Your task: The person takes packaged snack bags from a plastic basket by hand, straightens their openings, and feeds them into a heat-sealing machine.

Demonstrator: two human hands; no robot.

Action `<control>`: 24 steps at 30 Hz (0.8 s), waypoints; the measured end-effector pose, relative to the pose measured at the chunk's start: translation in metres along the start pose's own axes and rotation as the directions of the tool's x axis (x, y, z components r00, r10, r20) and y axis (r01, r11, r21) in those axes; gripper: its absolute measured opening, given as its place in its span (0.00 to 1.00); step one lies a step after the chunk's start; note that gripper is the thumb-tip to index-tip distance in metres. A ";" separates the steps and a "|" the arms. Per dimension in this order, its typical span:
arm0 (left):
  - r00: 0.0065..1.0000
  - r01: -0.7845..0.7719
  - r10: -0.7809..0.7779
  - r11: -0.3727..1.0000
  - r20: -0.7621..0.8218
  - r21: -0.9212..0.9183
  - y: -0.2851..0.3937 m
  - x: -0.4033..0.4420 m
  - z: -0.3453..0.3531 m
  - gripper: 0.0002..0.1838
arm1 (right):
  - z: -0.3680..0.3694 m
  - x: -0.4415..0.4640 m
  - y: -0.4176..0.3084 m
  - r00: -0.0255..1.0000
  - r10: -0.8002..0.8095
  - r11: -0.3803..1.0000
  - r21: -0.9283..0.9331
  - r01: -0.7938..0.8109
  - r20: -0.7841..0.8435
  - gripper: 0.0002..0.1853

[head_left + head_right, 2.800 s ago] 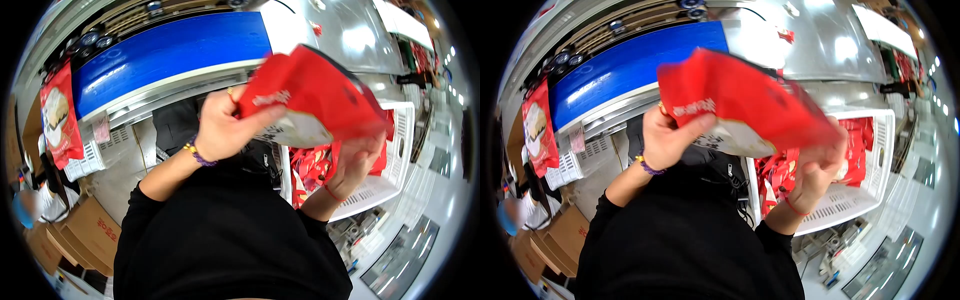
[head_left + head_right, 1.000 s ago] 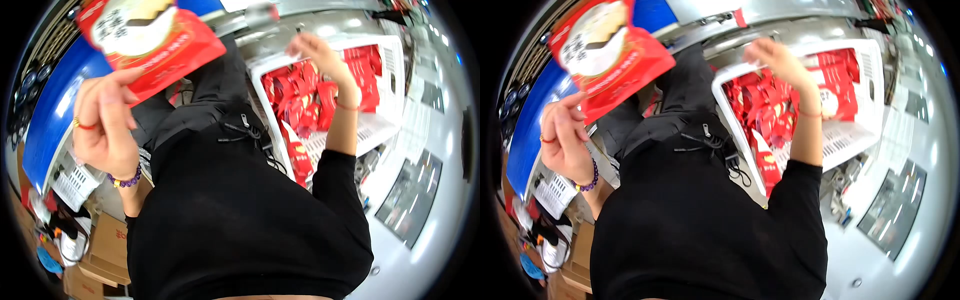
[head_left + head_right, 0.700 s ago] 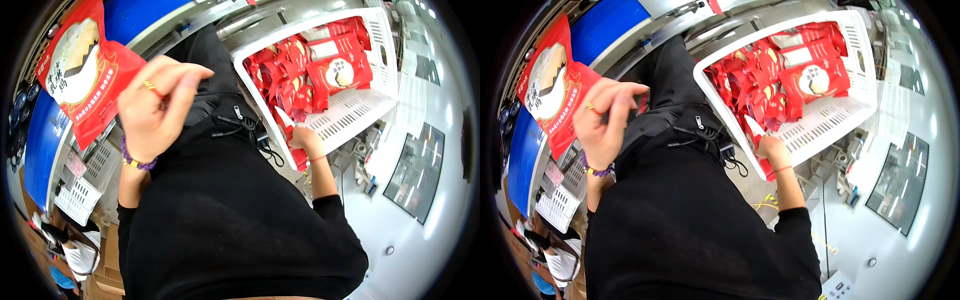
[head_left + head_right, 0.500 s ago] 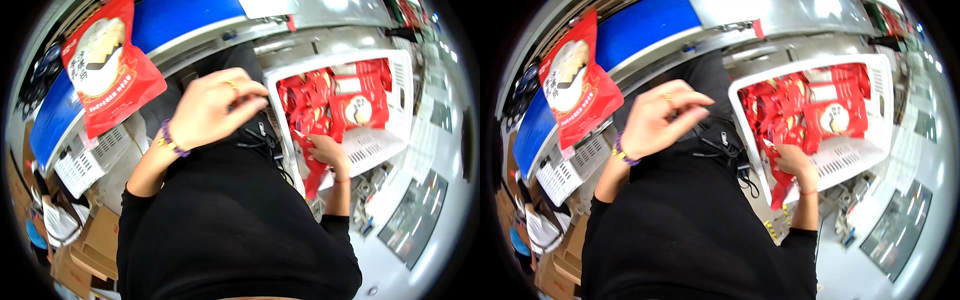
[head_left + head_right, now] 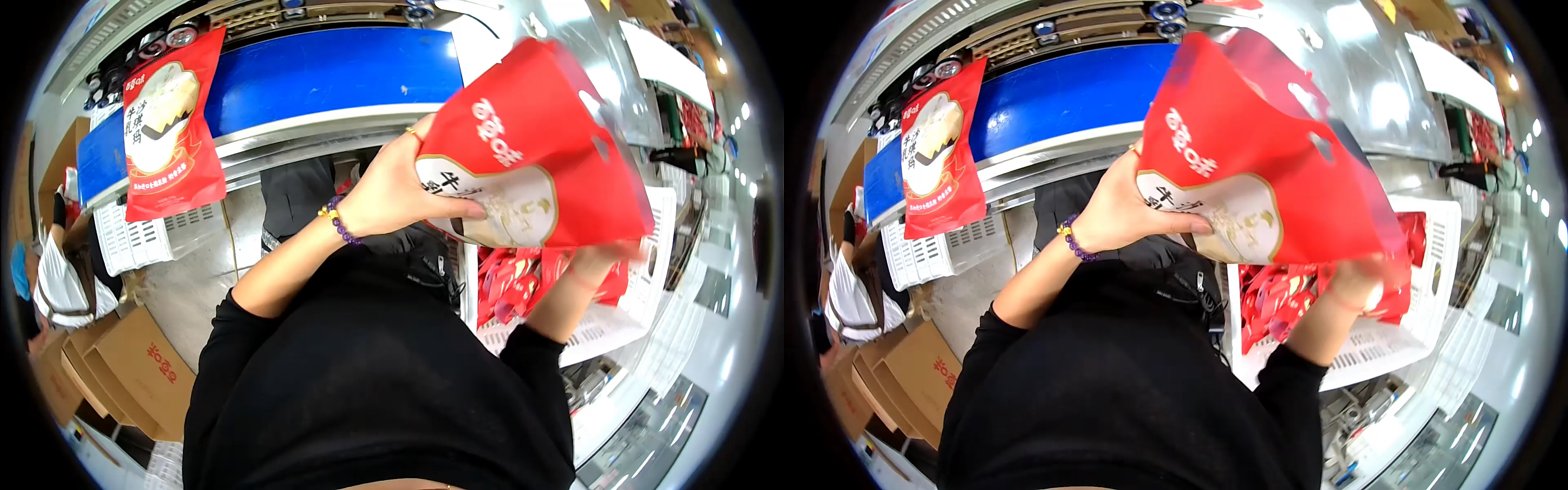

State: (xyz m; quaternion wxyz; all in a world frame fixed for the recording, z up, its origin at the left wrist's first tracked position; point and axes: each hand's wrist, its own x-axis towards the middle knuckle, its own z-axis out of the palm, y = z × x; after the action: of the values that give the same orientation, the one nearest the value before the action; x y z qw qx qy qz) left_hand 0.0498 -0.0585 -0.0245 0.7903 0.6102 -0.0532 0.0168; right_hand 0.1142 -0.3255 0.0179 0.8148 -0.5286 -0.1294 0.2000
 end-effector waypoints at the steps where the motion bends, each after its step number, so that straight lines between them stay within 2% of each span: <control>1: 0.995 0.070 -0.078 0.987 -0.054 -0.147 -0.008 0.000 0.003 0.43 | -0.014 0.004 0.005 0.989 0.034 0.995 -0.088 -0.047 -0.145 0.34; 2: 0.991 0.076 -0.091 0.985 -0.096 -0.155 -0.013 0.002 0.007 0.44 | -0.023 0.004 0.022 0.998 -0.053 0.949 -0.308 0.065 0.047 0.32; 3: 0.992 0.009 -0.010 1.000 -0.128 -0.011 -0.024 0.005 0.010 0.45 | -0.020 0.006 0.038 0.964 -0.100 0.849 -0.484 0.212 0.247 0.31; 4: 0.994 0.009 -0.002 0.998 -0.110 0.063 -0.019 0.004 0.007 0.44 | -0.011 0.007 0.050 0.963 -0.097 0.851 -0.480 0.211 0.251 0.31; 5: 0.996 0.007 0.005 0.991 -0.088 0.136 -0.013 0.007 0.009 0.44 | -0.005 0.008 0.057 1.000 -0.018 0.914 -0.406 0.015 -0.002 0.32; 6: 0.997 0.011 -0.017 0.997 -0.075 -0.073 -0.020 0.009 0.011 0.42 | -0.005 0.010 0.059 0.965 0.088 0.947 -0.280 -0.158 -0.245 0.34; 7: 0.998 0.020 -0.036 0.960 -0.055 -0.279 -0.024 0.009 0.009 0.41 | -0.004 0.012 0.060 0.965 0.087 0.948 -0.279 -0.156 -0.245 0.34; 8: 0.999 -0.026 0.018 0.967 -0.032 -0.255 -0.027 0.013 0.003 0.38 | -0.004 0.014 0.060 0.976 0.020 0.922 -0.373 -0.102 -0.218 0.32; 9: 0.996 -0.055 0.032 0.960 -0.086 -0.275 -0.019 0.016 0.000 0.30 | -0.002 0.016 0.060 0.982 -0.045 0.885 -0.464 -0.046 -0.183 0.29; 10: 0.995 -0.048 0.029 0.976 -0.092 -0.214 -0.025 0.019 -0.005 0.26 | 0.003 0.019 0.055 0.994 -0.054 0.860 -0.509 -0.002 -0.094 0.27; 11: 0.995 -0.040 0.025 0.987 -0.098 -0.154 -0.030 0.023 -0.007 0.22 | 0.002 0.022 0.051 0.994 -0.051 0.861 -0.508 -0.003 -0.092 0.27; 12: 0.980 -0.070 0.031 0.979 -0.195 -0.192 -0.030 0.025 -0.001 0.16 | 0.000 0.025 0.049 0.995 -0.012 0.847 -0.531 -0.042 -0.098 0.27; 13: 0.979 -0.069 0.030 0.979 -0.200 -0.192 -0.028 0.027 -0.004 0.16 | -0.003 0.028 0.049 0.994 0.027 0.830 -0.552 -0.082 -0.106 0.26; 15: 0.988 0.051 -0.082 0.973 -0.131 -0.224 -0.020 0.026 -0.017 0.13 | -0.011 0.028 0.054 0.991 0.065 0.802 -0.585 -0.124 -0.121 0.25; 17: 0.981 0.065 -0.099 0.978 -0.164 -0.198 -0.024 0.033 -0.026 0.08 | -0.021 0.029 0.062 0.981 -0.088 0.880 -0.475 -0.005 -0.173 0.20; 19: 0.972 -0.042 0.016 0.993 -0.233 -0.106 -0.020 0.047 -0.028 0.08 | -0.034 0.046 0.073 0.973 -0.218 0.959 -0.203 0.198 -0.079 0.18; 21: 0.923 -0.171 0.275 0.920 -0.268 0.354 -0.040 0.069 -0.035 0.07 | -0.030 0.071 0.082 0.892 -0.228 0.969 -0.177 0.170 -0.390 0.12; 22: 0.921 -0.084 0.252 0.874 -0.298 0.479 -0.037 0.078 -0.035 0.10 | -0.035 0.083 0.084 0.898 -0.219 0.972 -0.171 0.164 -0.382 0.12; 23: 0.915 0.009 0.230 0.808 -0.331 0.588 -0.033 0.086 -0.036 0.15 | -0.040 0.095 0.086 0.884 -0.310 0.899 -0.410 0.152 -0.351 0.12; 24: 0.865 0.044 0.243 0.835 -0.439 0.548 -0.045 0.100 -0.037 0.22 | -0.046 0.107 0.087 0.871 -0.393 0.769 -0.625 0.135 -0.296 0.12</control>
State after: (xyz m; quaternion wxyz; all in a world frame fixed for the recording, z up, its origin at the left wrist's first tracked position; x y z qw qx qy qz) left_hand 0.1554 -0.0384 -0.0665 0.5705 0.7792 0.1237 0.2282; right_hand 0.2117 -0.2818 -0.0797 0.6401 -0.7588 -0.0856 -0.0848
